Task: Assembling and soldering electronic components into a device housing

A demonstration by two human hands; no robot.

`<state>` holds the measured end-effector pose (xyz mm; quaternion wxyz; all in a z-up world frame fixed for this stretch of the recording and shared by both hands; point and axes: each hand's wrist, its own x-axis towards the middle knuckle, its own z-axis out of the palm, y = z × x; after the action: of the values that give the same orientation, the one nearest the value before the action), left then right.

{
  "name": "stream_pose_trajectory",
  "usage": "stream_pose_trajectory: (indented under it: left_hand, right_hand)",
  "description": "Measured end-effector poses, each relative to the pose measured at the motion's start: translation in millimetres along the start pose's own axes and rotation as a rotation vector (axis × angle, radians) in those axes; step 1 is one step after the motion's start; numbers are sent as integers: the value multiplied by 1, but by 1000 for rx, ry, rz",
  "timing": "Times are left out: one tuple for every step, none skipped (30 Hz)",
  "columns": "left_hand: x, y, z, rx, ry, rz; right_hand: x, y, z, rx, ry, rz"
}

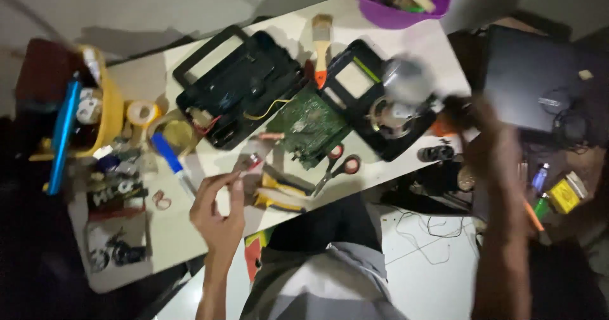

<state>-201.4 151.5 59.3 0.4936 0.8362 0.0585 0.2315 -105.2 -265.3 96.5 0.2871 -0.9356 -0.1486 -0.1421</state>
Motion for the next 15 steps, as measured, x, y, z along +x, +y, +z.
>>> stream_pose_trajectory:
  left_hand:
    - [-6,-5,-4,4,11,5]
    - [-7,-2,-4,24,21,-12]
    - [-3,0,-3,-10,25,15]
    - [0,2,-3,-43,29,42]
    - [1,2,-5,-24,50,33]
    - [1,2,-6,-33,66,37]
    - [5,2,-5,-48,79,48]
    - [7,2,-8,-37,96,46]
    - [9,3,-10,-8,90,33]
    - [11,4,-10,21,85,20]
    - [11,0,-12,27,90,17]
    - [11,-4,-14,65,71,44]
    - [11,-7,-16,105,48,69]
    - [12,-4,-20,112,51,63]
    - [14,-1,-24,102,23,65]
  right_hand:
    - [13,12,-10,-96,15,5]
    - [18,36,-16,-78,-4,-3]
    - [30,60,-19,-81,-82,88]
    - [45,84,-21,-86,-163,176]
    - [50,94,-14,-71,-175,156]
    - [56,105,-7,21,-194,75]
    - [62,117,-3,108,-205,-1]
    - [68,120,4,118,-210,-18]
    - [70,125,8,152,-232,-20]
    - [73,130,12,185,-254,-22]
    - [70,151,19,190,-259,-27]
    - [68,173,26,140,-246,14]
    - [64,195,35,91,-234,56]
    - [69,179,35,97,-240,53]
    - [75,162,35,144,-263,-9]
